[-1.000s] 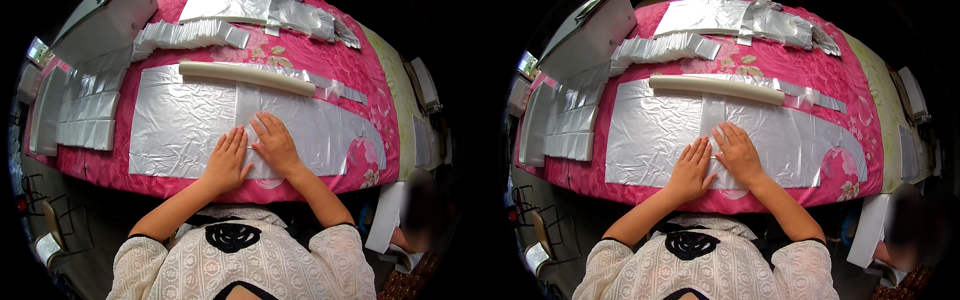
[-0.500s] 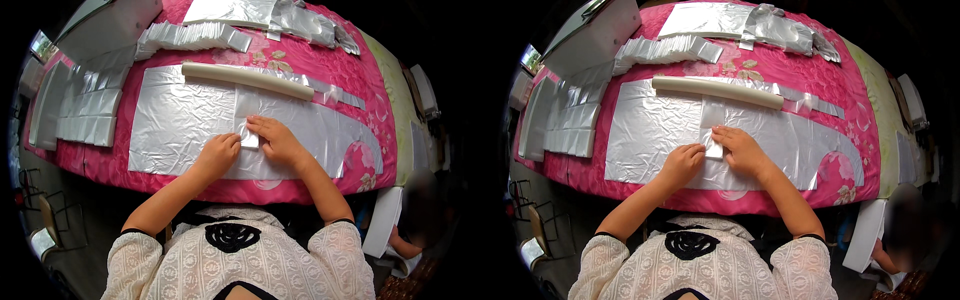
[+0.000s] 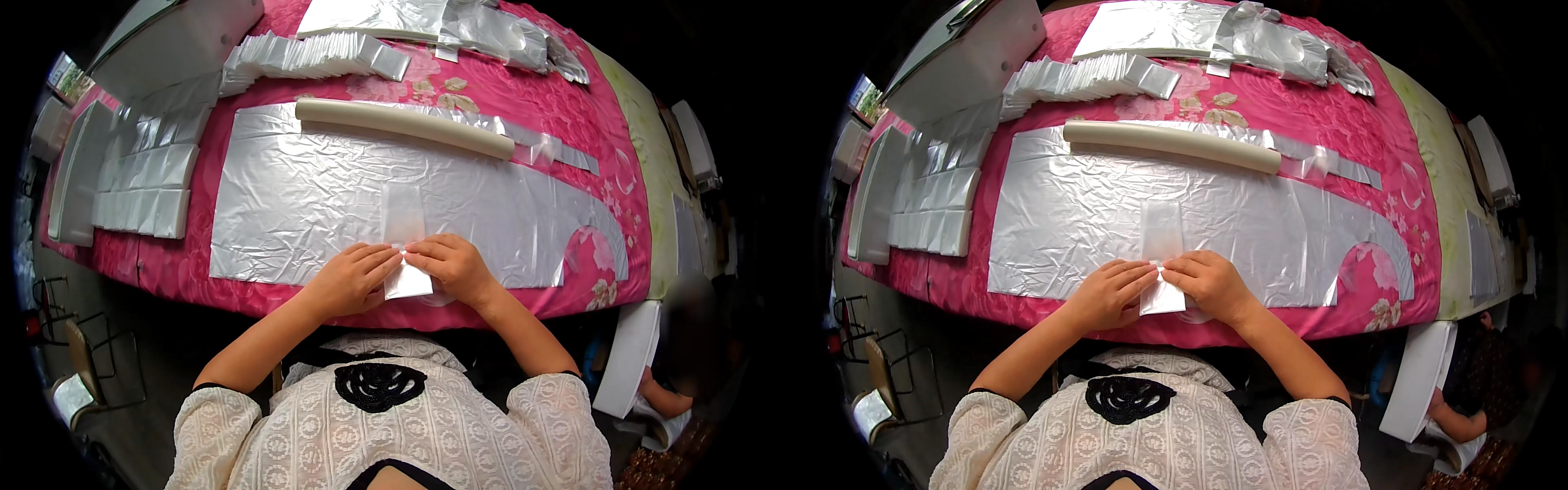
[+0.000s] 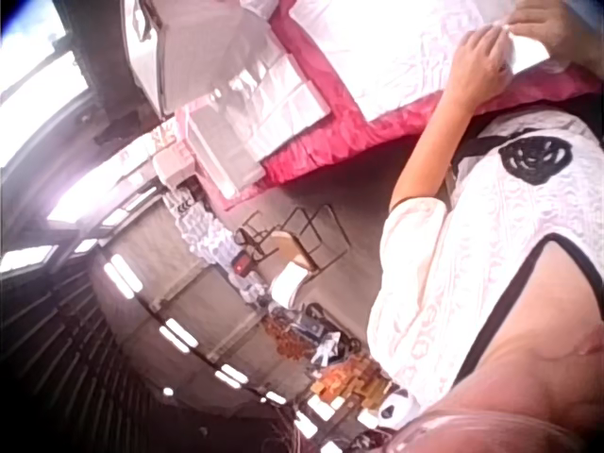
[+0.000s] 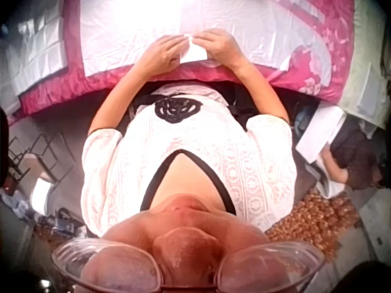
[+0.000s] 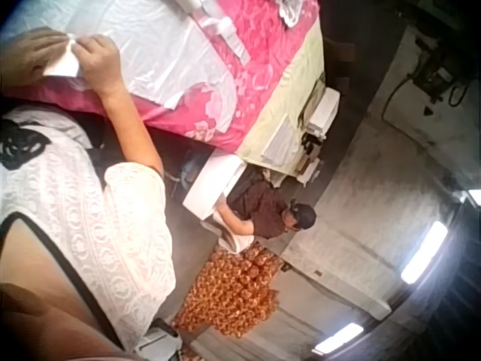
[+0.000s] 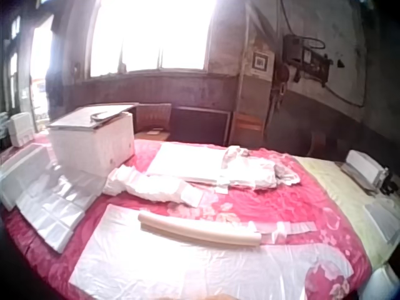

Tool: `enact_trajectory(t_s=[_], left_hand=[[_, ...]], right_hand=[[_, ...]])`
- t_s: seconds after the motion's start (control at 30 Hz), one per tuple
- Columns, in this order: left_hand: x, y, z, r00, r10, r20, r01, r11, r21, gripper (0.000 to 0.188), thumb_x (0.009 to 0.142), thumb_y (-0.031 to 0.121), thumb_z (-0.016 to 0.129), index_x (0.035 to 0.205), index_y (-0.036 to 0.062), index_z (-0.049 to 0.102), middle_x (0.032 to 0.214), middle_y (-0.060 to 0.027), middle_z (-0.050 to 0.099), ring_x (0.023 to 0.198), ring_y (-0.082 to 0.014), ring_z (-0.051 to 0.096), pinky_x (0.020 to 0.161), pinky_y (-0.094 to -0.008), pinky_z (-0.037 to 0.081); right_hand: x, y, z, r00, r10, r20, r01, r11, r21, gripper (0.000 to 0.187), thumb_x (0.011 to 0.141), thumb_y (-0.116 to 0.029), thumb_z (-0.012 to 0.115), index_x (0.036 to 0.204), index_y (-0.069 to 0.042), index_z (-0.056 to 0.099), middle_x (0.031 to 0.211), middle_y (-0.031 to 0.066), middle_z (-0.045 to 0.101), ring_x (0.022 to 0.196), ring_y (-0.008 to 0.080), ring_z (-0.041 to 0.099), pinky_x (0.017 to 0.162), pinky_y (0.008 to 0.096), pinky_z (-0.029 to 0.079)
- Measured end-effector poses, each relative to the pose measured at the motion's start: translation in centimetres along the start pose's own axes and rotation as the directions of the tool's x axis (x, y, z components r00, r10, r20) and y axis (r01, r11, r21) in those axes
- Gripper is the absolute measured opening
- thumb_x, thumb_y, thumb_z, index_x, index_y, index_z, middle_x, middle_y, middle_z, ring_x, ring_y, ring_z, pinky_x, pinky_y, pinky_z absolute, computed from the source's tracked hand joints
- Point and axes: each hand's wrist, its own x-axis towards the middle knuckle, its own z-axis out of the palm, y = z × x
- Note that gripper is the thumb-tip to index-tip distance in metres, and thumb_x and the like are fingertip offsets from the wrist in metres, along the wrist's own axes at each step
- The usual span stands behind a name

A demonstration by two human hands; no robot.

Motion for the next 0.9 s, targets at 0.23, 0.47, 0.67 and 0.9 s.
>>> enact_trajectory(t_s=[0.23, 0.47, 0.67, 0.9], left_hand=[[1.5, 0.3, 0.1, 0.889, -0.457, -0.018, 0.435, 0.857, -0.275, 0.046, 0.073, 0.005, 0.063, 0.118, -0.0017, 0.051, 0.086, -0.0125, 0.065, 0.080, -0.0250, 0.064, 0.073, -0.0333, 0.049], [3.7, -1.3, 0.3, 0.669, -0.743, -0.006, 0.655, 0.594, -0.467, 0.060, 0.078, 0.005, 0.064, 0.132, -0.0037, 0.037, 0.078, -0.0133, 0.067, 0.067, -0.0141, 0.064, 0.062, -0.0254, 0.049], [4.6, -1.9, -0.5, 0.575, -0.813, 0.088, 0.713, 0.446, -0.541, 0.069, 0.077, 0.007, 0.066, 0.135, -0.0055, 0.030, 0.075, -0.0097, 0.065, 0.062, -0.0119, 0.062, 0.058, -0.0233, 0.048], [3.8, -0.8, -0.2, 0.777, -0.616, -0.132, 0.582, 0.782, -0.223, 0.061, 0.076, 0.007, 0.065, 0.130, -0.0030, 0.039, 0.104, -0.0141, 0.059, 0.079, -0.0192, 0.063, 0.065, -0.0290, 0.051]], right_hand=[[0.1, 0.2, -0.6, 0.887, 0.456, 0.072, -0.460, 0.860, 0.222, 0.013, 0.076, -0.011, 0.059, 0.084, -0.006, 0.067, 0.076, 0.0090, 0.064, 0.069, 0.0247, 0.060, 0.061, 0.0334, 0.048], [4.3, 1.4, -1.5, 0.610, 0.717, 0.337, -0.786, 0.602, 0.141, 0.026, 0.082, -0.023, 0.060, 0.077, 0.001, 0.066, 0.061, 0.0104, 0.061, 0.055, 0.0184, 0.058, 0.053, 0.0289, 0.044], [5.0, 3.7, -1.0, 0.370, 0.740, 0.561, -0.929, 0.305, 0.209, 0.030, 0.082, -0.025, 0.061, 0.067, 0.001, 0.065, 0.056, 0.0057, 0.060, 0.049, 0.0105, 0.057, 0.049, 0.0259, 0.043], [6.0, 4.6, -1.2, 0.297, 0.689, 0.661, -0.953, 0.262, 0.155, 0.031, 0.083, -0.026, 0.061, 0.065, -0.001, 0.064, 0.055, 0.0057, 0.061, 0.048, 0.0102, 0.057, 0.048, 0.0255, 0.043]])
